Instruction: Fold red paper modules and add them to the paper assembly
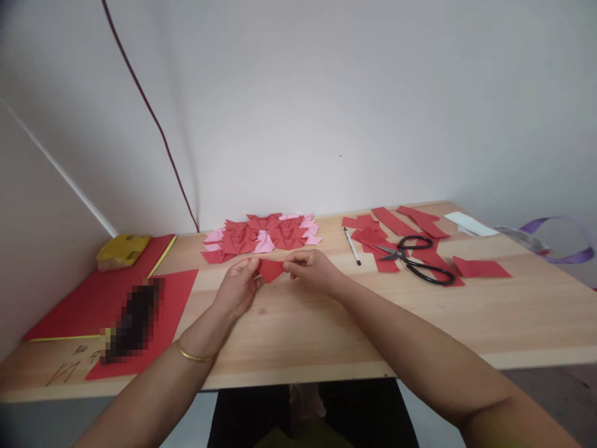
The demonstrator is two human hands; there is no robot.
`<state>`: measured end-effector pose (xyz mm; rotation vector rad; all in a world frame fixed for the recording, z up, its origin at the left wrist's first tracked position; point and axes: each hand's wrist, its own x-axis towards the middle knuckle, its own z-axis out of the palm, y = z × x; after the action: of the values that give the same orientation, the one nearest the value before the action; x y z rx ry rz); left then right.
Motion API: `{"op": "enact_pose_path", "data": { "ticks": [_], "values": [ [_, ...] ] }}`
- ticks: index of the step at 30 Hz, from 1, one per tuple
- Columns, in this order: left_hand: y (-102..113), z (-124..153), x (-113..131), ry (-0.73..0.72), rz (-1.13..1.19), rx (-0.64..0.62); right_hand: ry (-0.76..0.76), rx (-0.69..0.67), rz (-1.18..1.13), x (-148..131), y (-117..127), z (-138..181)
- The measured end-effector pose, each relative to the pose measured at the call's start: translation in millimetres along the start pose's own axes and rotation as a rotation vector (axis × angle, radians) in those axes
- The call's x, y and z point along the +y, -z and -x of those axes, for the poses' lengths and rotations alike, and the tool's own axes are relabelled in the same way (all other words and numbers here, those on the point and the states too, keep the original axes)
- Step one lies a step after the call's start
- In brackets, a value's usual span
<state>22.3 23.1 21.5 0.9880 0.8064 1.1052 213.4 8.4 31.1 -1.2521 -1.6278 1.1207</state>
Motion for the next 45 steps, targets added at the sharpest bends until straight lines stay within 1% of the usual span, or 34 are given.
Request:
{"op": "enact_pose_path", "data": {
  "ticks": [4,7,9,11,15,19,21,24,28,30,33,35,37,40,41,43,44,45],
  "values": [
    [2.6,-1.4,-7.6,-0.122,-0.196,0.087,0.133,0.092,0.125,-4.1,-6.3,-0.2],
    [-2.1,0.9,-9.7,-0.186,-0.365,0.057,0.222,0.124,0.157,-5.8,-14.7,-0.5],
    [-6.5,3.2,-9.1,-0.244,-0.451,0.033,0.226,0.140,0.157,-5.9,-20.0,-0.7],
    [-9.0,4.6,-8.1,-0.287,-0.491,0.021,0.185,0.156,0.162,-5.7,-23.6,-0.6],
    [-5.6,3.8,-7.0,-0.273,-0.436,0.009,0.112,0.134,0.164,-4.5,-21.5,0.0],
    [1.9,0.5,-5.6,-0.244,-0.270,0.070,0.063,0.148,0.237,-0.9,-7.6,-0.2],
    [3.8,-0.9,-4.9,-0.245,-0.224,0.077,0.036,0.146,0.252,0.4,0.5,-1.1],
    [4.7,-2.9,-4.2,-0.227,-0.173,0.074,0.024,0.152,0.243,0.3,10.1,-3.0],
    [5.1,-5.4,-4.4,-0.188,-0.067,0.147,0.016,0.214,0.184,-2.5,13.0,-4.1],
    [4.3,-5.8,-6.0,-0.181,-0.049,0.148,0.053,0.166,0.145,-3.5,8.9,-3.8],
    [2.4,-5.4,-10.4,-0.169,-0.086,0.101,0.137,0.062,0.137,-2.6,-0.2,-3.5],
    [2.1,-5.4,-13.0,-0.145,-0.129,0.073,0.171,0.055,0.161,-1.2,-4.1,-3.7],
    [3.3,-6.4,-13.8,-0.115,-0.155,0.049,0.167,0.060,0.170,-0.5,-4.4,-4.0],
    [8.6,-9.0,-10.2,-0.089,-0.140,0.037,0.098,0.053,0.148,-1.1,-0.3,-3.8],
    [10.9,-9.8,-7.8,-0.100,-0.136,0.065,0.072,0.052,0.137,-1.5,1.4,-3.5],
    [14.9,-10.3,-2.2,-0.172,-0.190,0.151,0.037,0.045,0.125,-1.8,3.7,-2.8],
    [15.9,-9.8,0.7,-0.233,-0.267,0.183,0.035,0.036,0.128,-1.6,4.1,-2.5],
    [16.0,-8.9,3.3,-0.302,-0.382,0.177,0.043,0.024,0.136,-1.1,3.8,-2.2]
  ]
}}
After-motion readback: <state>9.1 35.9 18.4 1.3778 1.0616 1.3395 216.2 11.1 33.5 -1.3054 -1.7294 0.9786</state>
